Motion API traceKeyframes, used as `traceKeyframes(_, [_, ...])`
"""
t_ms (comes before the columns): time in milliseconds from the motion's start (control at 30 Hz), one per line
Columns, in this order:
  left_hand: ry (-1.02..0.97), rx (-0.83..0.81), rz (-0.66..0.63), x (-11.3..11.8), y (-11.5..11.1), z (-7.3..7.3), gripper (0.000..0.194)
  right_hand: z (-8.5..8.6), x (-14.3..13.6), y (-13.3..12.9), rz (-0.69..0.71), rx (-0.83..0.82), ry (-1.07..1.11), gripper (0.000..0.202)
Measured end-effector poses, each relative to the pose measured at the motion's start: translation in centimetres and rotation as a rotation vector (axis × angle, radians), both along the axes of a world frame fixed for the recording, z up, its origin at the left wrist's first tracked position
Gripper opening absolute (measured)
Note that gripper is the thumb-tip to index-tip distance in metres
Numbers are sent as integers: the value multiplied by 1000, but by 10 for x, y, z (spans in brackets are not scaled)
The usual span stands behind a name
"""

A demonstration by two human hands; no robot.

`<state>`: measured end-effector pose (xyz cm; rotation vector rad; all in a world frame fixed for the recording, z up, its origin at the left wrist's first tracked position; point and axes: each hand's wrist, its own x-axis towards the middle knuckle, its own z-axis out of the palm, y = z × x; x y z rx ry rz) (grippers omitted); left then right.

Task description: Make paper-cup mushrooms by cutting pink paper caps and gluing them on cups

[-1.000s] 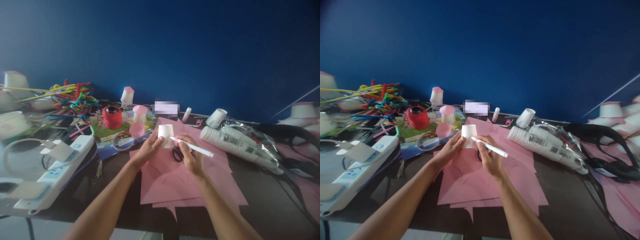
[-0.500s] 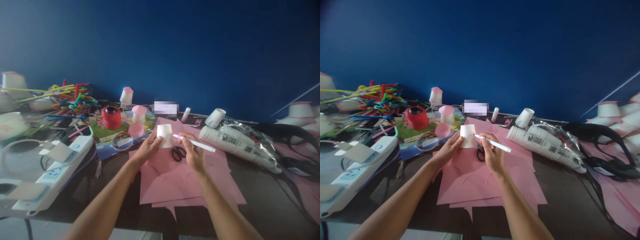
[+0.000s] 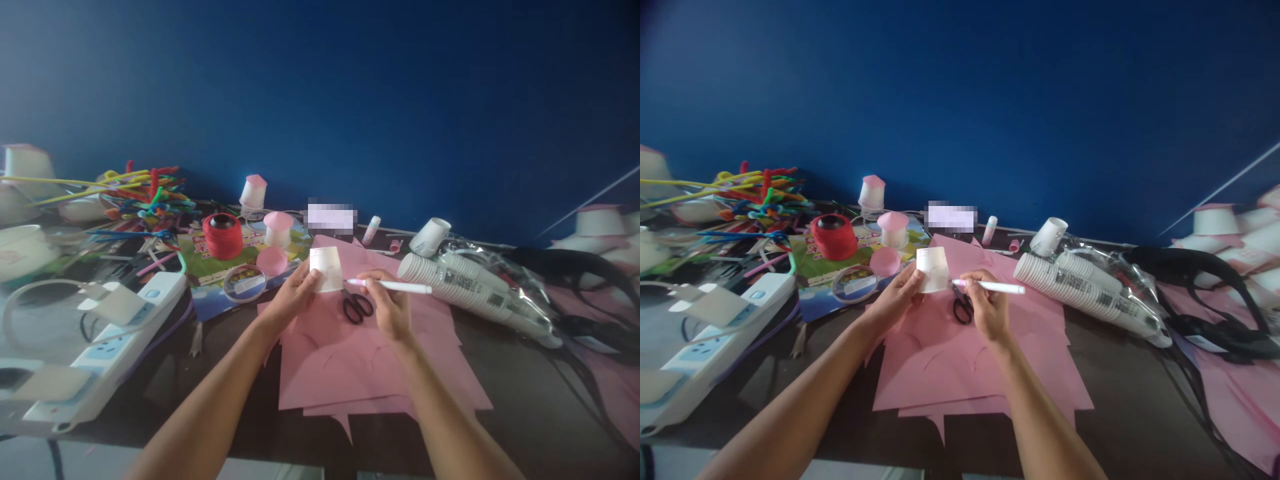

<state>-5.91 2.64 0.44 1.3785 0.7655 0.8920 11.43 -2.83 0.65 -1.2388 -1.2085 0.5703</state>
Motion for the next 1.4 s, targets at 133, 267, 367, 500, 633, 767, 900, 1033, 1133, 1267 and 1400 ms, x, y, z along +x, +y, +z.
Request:
traceKeyframes(133, [-21, -21, -34, 0, 1, 0, 42, 3, 2, -1, 24, -55, 26, 19])
traceKeyframes(267, [7, 3, -21, -1, 2, -3, 37, 0, 3, 1, 1, 46, 138, 17])
traceKeyframes(367, [12, 5, -6, -1, 3, -6, 37, -2, 2, 2, -8, 139, 172, 17])
traceKeyframes(500, [-55, -90, 21, 0, 5, -9, 37, 2, -1, 2, -66, 131, 145, 26])
traceKeyframes(633, [-193, -177, 79, 1, 6, -9, 34, 1, 4, 5, -161, 0, -19, 35])
traceKeyframes(767, [-361, -228, 115, 2, 8, -9, 31, -6, 8, 8, -96, 4, -266, 40])
traceKeyframes(900, [-545, -312, 132, 2, 14, -11, 30, -11, 7, 9, -32, 36, -402, 45])
traceKeyframes(1033, [-602, -377, 145, -1, 17, -9, 34, -21, 12, 13, -94, 40, -568, 56])
traceKeyframes(1133, [-609, -385, 138, 0, 17, -7, 33, -33, 16, 17, -148, -54, -677, 65])
traceKeyframes(1267, [-598, -371, 105, 0, 14, -6, 30, -41, 14, 19, -149, -89, -798, 63])
traceKeyframes(1400, [-589, -373, 81, 1, 14, -7, 24, -37, 9, 17, -158, -79, -796, 60])
